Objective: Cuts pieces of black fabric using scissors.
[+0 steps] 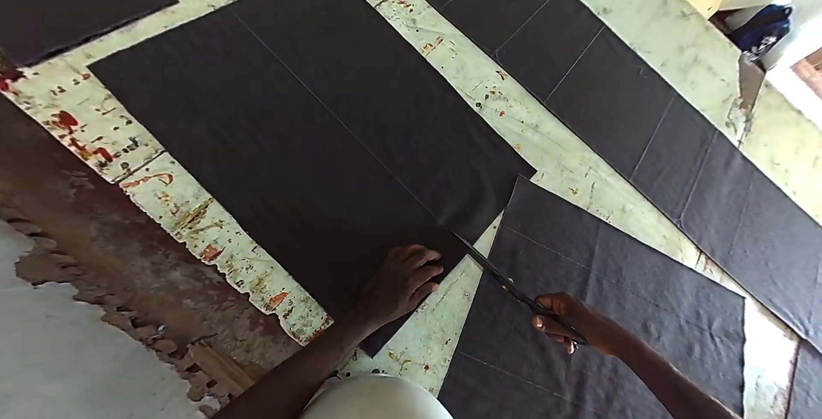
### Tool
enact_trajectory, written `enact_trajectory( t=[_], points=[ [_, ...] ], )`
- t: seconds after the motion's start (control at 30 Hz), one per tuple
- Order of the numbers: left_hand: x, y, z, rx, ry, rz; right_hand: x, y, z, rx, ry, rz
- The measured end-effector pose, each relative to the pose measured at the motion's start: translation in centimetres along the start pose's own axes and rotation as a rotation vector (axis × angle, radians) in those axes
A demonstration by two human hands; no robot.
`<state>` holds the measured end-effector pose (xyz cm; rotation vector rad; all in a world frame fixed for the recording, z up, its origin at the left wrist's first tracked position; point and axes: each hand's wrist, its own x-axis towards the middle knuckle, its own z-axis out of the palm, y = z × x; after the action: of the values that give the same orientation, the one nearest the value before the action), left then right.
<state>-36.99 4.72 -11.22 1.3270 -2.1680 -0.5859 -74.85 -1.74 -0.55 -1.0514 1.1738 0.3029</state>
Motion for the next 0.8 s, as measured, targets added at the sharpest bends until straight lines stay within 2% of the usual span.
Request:
enact_trajectory(
  t=[0.3, 0.47, 0.57, 0.8],
  points=[
    [-0.1, 0.1, 0.0, 0.038, -0.014, 0.043, 2.0, -3.7, 1.1, -0.089, -0.003, -0.009],
    [-0.2, 0.2, -0.1, 0.047, -0.037, 0.058, 2.7, -3.7, 1.4, -0.112, 0.078, 0.019],
    [-0.1, 0.2, -0.2, 0.047, -0.055, 0.078, 2.9, -3.7, 1.2, -0.091, 0.05, 0.022],
    [0.0, 0.1, -0.2, 0.025, -0.094, 0.09, 5.0, -7.4, 1.7, -0.135, -0.006, -0.049]
  ],
)
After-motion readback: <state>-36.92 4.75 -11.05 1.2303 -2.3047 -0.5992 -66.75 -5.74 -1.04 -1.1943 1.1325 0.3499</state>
